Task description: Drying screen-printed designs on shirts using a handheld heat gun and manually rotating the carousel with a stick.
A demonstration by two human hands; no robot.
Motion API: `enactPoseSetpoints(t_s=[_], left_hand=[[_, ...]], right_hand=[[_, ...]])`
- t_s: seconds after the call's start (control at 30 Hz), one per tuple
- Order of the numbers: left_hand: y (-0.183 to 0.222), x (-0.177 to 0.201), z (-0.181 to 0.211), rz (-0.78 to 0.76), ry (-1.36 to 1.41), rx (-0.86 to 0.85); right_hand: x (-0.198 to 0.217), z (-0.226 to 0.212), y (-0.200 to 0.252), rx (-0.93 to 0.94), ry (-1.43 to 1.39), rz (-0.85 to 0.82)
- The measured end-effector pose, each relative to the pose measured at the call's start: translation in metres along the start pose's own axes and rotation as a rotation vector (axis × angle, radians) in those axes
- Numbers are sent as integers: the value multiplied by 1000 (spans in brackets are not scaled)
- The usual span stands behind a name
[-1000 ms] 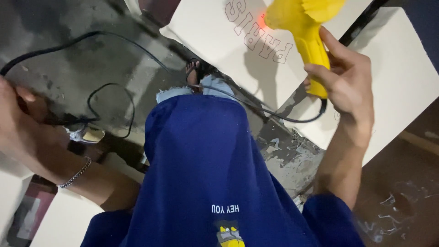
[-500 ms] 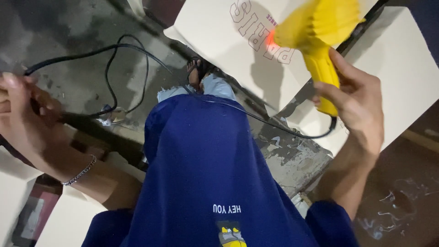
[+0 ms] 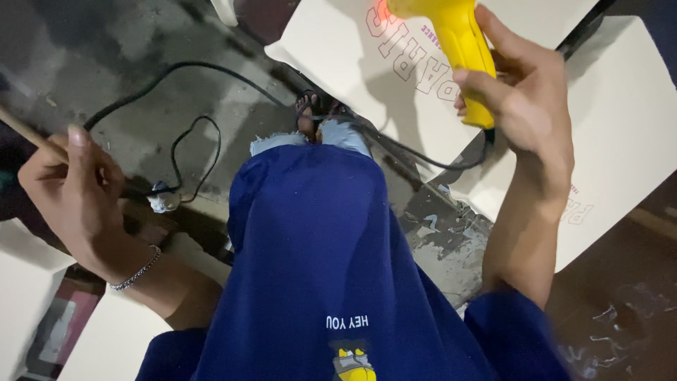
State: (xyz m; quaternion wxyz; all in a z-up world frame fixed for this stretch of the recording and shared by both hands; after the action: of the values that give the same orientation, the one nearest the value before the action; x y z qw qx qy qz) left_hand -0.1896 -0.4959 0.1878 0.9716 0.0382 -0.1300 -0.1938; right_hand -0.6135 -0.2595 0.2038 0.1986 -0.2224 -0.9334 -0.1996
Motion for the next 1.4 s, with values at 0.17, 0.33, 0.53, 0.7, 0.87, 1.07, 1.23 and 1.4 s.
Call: enactPoseSetpoints(t_s=[0.17, 0.33, 0.53, 0.7, 0.87, 1.07, 1.23, 1.4], left_hand=[[-9, -18, 7, -83, -4, -8], [-21, -38, 9, -191, 113, -19], [-32, -57, 13, -285, 34, -41], [-37, -49, -8, -265, 99, 28], [-25, -48, 8, -192, 29, 39], [-6, -16, -14, -56, 74, 45], [6, -2, -13, 33, 169, 97], [2, -10, -11, -18, 226, 163]], right_hand=[[19, 22, 38, -191, -13, 49], [43, 27, 79, -165, 53, 111], [68, 68, 124, -463, -22, 311], [58, 74, 123, -354, -101, 240], [29, 21, 71, -246, 33, 82], [1, -2, 11, -34, 3, 0], [-9, -16, -5, 74, 64, -63], [2, 3, 24, -208, 46, -51]])
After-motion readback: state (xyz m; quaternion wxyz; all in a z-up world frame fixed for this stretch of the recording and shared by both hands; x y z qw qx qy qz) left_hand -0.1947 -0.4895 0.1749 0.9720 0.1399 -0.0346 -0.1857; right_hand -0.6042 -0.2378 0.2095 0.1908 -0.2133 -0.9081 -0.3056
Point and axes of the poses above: each hand's wrist, its own y-axis away from the middle knuckle, its own x-axis out of the back of the hand, z = x × y, the point moved 9 cm from there along -y, towards the middle knuckle, and after that the axes turned 7 degrees about y, right-handed, at the moved point
